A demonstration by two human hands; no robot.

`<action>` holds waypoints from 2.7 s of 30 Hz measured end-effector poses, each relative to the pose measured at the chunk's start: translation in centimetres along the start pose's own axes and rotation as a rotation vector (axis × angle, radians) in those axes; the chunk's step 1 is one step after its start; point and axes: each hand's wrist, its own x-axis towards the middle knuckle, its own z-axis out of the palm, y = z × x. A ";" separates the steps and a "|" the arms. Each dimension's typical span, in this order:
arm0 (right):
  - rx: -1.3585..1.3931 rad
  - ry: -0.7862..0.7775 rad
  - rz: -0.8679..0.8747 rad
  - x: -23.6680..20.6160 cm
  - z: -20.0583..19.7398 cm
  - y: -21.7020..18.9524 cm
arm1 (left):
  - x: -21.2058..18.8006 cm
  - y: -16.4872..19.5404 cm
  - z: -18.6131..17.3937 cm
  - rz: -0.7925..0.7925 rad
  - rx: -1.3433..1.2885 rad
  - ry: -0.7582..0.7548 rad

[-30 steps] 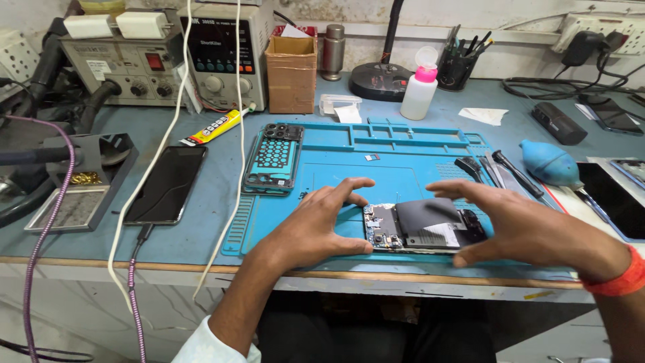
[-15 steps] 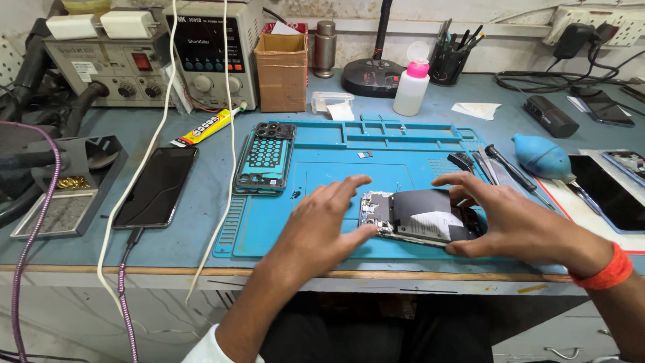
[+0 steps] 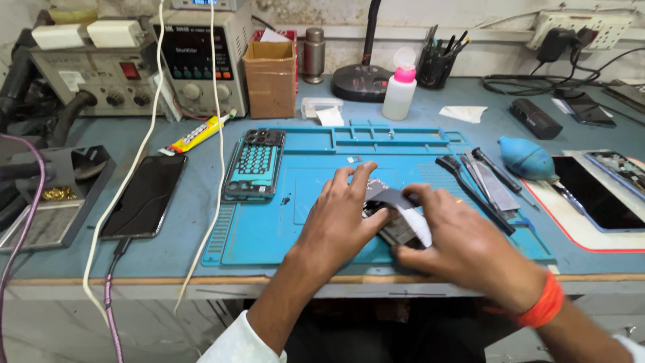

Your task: The person peels a protective backing off a teal phone rear housing and aligns it, then brushes dust off the phone frame with a small brush. They then open the phone, lift out the internal assembly, and use tweezers to work on the battery and internal components on a blue repair mat.

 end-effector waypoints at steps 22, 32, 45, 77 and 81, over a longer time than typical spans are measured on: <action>-0.188 -0.075 0.583 4.4 0.4 19.0 | 5.4 -6.2 -0.7 0.117 -0.061 -0.160; 0.262 -0.084 0.843 4.5 -0.1 19.6 | 5.3 -6.7 -3.1 -0.055 -0.272 -0.573; 0.737 0.391 0.366 2.9 -2.8 15.1 | 4.6 -5.7 -3.3 -0.020 -0.117 -0.562; 0.030 0.136 0.239 0.9 1.7 6.8 | 4.1 -4.5 -2.6 0.068 -0.182 -0.603; 0.269 0.123 0.291 0.3 1.2 4.5 | 4.2 -4.7 -2.5 0.093 -0.193 -0.598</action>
